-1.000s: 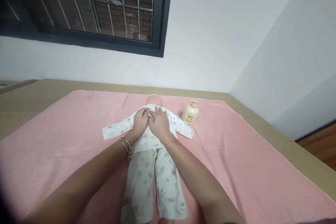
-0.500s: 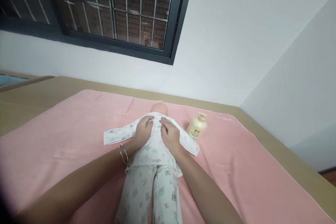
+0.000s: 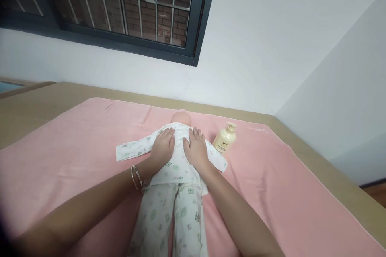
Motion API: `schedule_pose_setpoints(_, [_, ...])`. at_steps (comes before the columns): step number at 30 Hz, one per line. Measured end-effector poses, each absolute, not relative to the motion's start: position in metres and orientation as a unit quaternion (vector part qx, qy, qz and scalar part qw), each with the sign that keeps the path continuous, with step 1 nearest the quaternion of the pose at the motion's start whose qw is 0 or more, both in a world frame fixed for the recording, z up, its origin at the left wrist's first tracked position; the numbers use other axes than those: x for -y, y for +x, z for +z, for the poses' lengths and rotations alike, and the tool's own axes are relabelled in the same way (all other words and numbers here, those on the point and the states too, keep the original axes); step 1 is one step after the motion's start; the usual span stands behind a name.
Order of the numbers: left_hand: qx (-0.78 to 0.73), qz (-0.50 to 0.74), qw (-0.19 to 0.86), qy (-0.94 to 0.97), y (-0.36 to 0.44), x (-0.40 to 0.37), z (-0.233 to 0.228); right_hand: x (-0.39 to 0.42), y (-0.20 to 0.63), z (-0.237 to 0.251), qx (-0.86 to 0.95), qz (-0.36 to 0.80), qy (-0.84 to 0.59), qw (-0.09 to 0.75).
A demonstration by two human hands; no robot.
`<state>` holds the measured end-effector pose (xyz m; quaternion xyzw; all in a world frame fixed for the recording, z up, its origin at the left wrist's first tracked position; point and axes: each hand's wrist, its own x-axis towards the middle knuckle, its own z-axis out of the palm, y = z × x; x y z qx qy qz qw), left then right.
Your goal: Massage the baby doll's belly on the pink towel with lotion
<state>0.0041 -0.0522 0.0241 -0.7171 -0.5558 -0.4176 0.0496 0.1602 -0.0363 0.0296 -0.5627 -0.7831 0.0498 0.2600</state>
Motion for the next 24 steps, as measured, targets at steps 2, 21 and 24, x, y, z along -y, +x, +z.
schedule_pose_setpoints(2, [0.56, -0.421, 0.037, -0.713, 0.004, 0.051, 0.024, 0.037, 0.16, 0.031, 0.783, 0.047, -0.567, 0.251])
schedule_pose_setpoints(21, [0.551, -0.328, 0.095, -0.762, 0.006, 0.051, 0.032, 0.059, 0.153, 0.051, 0.798, -0.008, -0.556, 0.231])
schedule_pose_setpoints(24, [0.539, -0.317, 0.111, -0.773, 0.014, 0.064, 0.033, 0.038, 0.163, 0.044, 0.804, 0.033, -0.534, 0.258])
